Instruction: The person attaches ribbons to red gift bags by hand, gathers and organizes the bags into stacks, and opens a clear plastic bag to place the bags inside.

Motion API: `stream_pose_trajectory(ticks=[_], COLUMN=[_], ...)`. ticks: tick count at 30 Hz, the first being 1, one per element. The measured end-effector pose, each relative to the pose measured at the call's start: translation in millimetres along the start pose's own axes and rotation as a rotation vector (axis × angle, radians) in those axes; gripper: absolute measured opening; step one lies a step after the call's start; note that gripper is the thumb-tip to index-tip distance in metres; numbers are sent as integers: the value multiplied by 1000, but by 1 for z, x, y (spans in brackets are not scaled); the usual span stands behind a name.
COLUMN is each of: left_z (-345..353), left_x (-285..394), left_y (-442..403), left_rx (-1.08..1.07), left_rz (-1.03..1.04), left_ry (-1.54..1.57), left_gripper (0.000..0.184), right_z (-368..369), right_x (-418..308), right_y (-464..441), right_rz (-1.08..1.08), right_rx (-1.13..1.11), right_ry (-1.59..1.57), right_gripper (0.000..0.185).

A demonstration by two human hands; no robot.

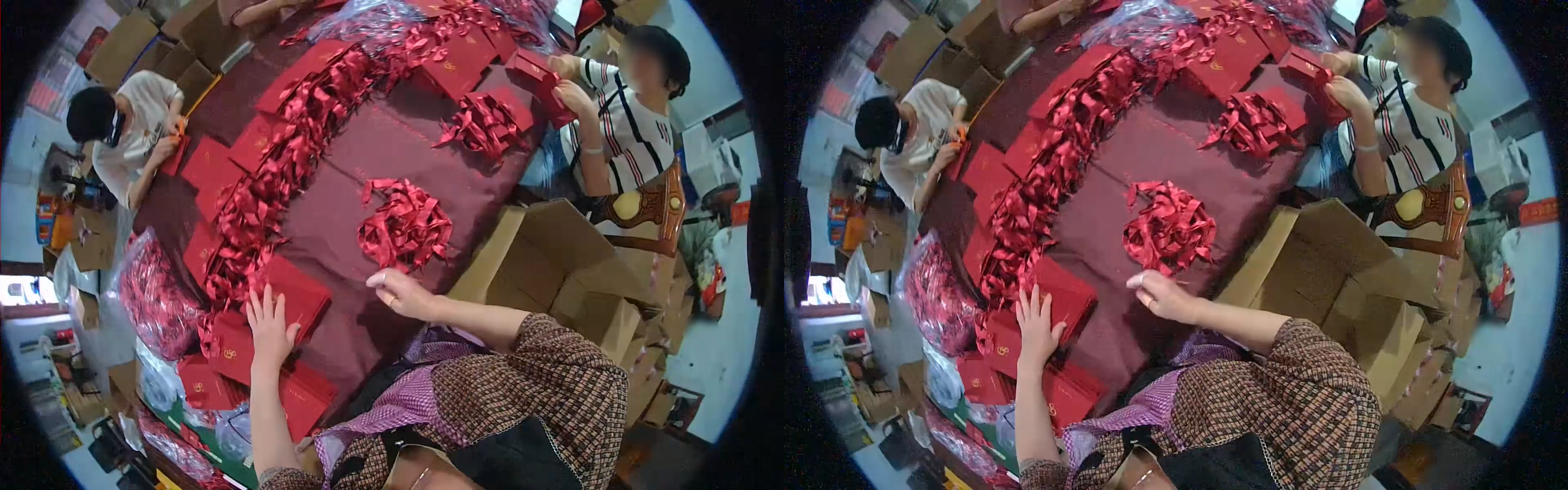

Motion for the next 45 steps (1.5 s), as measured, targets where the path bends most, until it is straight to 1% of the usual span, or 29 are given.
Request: stream_pose_trajectory(ticks=[1, 2, 4, 5, 6, 7, 8, 9, 10, 11, 12, 15, 16, 18, 19, 20, 22, 24, 28, 30, 32, 33, 35, 36, 38, 39, 41, 42, 45], left_z=[-6, -9, -20, -26, -32, -40, -43, -45, -46, -47, -42, -27, -28, -34, -38, -39, -40, -28, -37, -12, -23, -5, -2, -7, 12, 22, 16, 4, 1], left_x=[5, 8, 16, 20, 25, 31, 37, 42, 48, 55, 60, 76, 84, 101, 109, 116, 133, 148, 198, 211, 235, 245, 249, 257, 254, 252, 254, 259, 258], left_y=[-2, -2, -4, -6, -9, -13, -18, -23, -30, -38, -47, -80, -94, -136, -161, -187, -246, -305, -421, -479, -505, -526, -549, -550, -575, -587, -595, -590, -598], left_rx=[-10, 7, 20, 40, 57, 69, 64, 81, 95, 90, 104, 117, 81, 55, 17, 59, 79, 93, -159, -187, -383, -211, -289, -211, -126, -205, -115, -139, -157], left_rz=[-26, -36, -73, -90, -106, -115, -104, -115, -127, -135, -105, -42, -42, -9, -7, 68, 173, 192, -1, -52, -275, -274, -349, -325, -420, -390, -503, -567, -601], left_ry=[5, -10, -27, -31, -32, -27, -29, 6, 40, 49, 80, 188, 244, 400, 495, 449, 610, 698, 980, 1044, 1267, 1454, 1613, 1763, 1743, 1963, 2061, 2125, 2213], left_gripper=[67, 65, 61, 61, 60, 59, 59, 59, 59, 61, 61, 59, 58, 55, 55, 53, 52, 52, 56, 62, 67, 64, 66, 68, 66, 64, 61, 53, 45], right_z=[-26, -53, -122, -164, -202, -237, -279, -315, -350, -381, -410, -473, -477, -479, -479, -476, -470, -464, -457, -455, -454, -455, -451, -450, -448, -447, -445, -443, -438], right_x=[-7, -4, 4, 3, 9, -4, 20, 18, 34, 39, 52, 97, 100, 102, 108, 108, 100, 106, 121, 119, 114, 118, 114, 113, 112, 111, 111, 114, 116], right_y=[-10, -21, -45, -59, -74, -87, -98, -112, -122, -130, -140, -171, -179, -202, -214, -225, -240, -247, -254, -255, -257, -258, -257, -258, -262, -264, -269, -272, -275], right_rz=[27, 17, -111, -110, -177, -89, -99, -220, -198, -67, -125, 167, 162, 424, 509, 618, 764, 758, 732, 713, 680, 654, 569, 560, 553, 551, 572, 600, 613], right_rx=[52, 172, 367, 422, 529, 591, 627, 644, 698, 711, 758, 738, 736, 661, 625, 590, 522, 545, 609, 642, 671, 708, 740, 744, 725, 718, 689, 683, 669], right_ry=[74, 7, 184, 253, 234, 180, 173, 348, 371, 322, 412, 531, 519, 678, 702, 720, 717, 708, 707, 706, 683, 672, 621, 622, 596, 584, 581, 597, 562], right_gripper=[20, 19, 19, 20, 19, 18, 17, 15, 15, 16, 20, 34, 34, 40, 48, 52, 61, 62, 69, 70, 70, 67, 62, 58, 55, 55, 54, 55, 55])
Point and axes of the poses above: each hand's wrist, its own y-axis away from the middle knuckle, its own z-axis out of the palm, x = y × z, the point moved 1 cm from there along -y, towards the middle knuckle, and after that the axes turned 9 degrees about -y, right-handed, at the moved point
